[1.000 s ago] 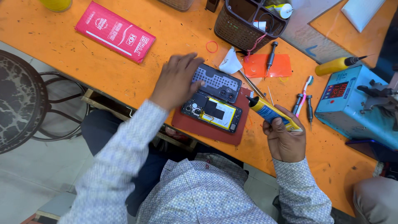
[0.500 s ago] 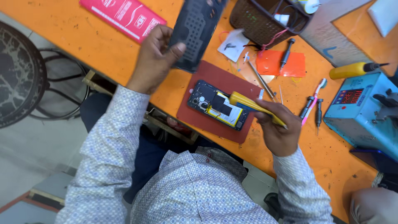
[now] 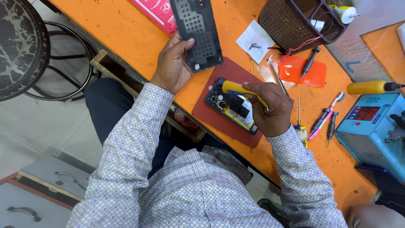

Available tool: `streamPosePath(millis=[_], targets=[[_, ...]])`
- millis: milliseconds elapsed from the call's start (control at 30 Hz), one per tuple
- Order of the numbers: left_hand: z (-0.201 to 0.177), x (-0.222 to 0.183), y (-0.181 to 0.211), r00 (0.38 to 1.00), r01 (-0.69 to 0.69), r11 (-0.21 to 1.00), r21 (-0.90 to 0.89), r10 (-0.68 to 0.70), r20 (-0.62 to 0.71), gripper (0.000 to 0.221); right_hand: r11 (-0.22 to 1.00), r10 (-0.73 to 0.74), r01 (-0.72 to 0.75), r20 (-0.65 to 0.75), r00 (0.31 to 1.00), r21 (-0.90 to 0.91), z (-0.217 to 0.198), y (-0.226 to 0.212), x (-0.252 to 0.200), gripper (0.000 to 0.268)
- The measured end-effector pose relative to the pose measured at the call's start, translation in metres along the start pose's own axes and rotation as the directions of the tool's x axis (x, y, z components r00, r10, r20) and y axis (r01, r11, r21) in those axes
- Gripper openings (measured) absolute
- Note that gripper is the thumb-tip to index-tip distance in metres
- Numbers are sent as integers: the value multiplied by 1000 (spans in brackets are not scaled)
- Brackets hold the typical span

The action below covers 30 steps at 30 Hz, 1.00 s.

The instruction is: The person applies adhesive from a tube to the frame of a mobile phone, presses the back cover onto the device, wipes it with a cloth, and then tests the phone screen.

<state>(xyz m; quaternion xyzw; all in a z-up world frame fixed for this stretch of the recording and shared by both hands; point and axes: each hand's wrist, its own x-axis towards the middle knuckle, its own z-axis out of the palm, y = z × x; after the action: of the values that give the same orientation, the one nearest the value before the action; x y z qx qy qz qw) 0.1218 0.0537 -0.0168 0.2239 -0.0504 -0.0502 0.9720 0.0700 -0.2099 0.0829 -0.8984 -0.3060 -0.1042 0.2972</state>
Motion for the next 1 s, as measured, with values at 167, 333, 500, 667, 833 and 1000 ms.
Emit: streamPosePath(millis=[167,333,500,667,833,1000], targets=[[-10,0,-6,995,-42,999,35,45,-86,34,1000,-5,5,1,1000,-28,1,-2,2,25],[-7,0,-4,986,-22,997,76,34,-161,35,1000,20,-21,-16,1000,-22,4,-6,5,22],[2,-3,4,983,17,999,52,-7,-186,38,999,23,-24,-29,999,-34,5,-7,9,19],[0,-3,4,996,-31,1000,2,31,-78,45,999,16,-18,-52,999,-34,6,-7,10,16],[-6,-4,2,999,-41,999,-25,40,-36,46,1000,8,-10,-69,998,-24,9,-5,10,14],[-10,-3,-1,999,-42,997,-64,40,-27,43,1000,9,-12,-82,997,-28,8,-4,10,13]])
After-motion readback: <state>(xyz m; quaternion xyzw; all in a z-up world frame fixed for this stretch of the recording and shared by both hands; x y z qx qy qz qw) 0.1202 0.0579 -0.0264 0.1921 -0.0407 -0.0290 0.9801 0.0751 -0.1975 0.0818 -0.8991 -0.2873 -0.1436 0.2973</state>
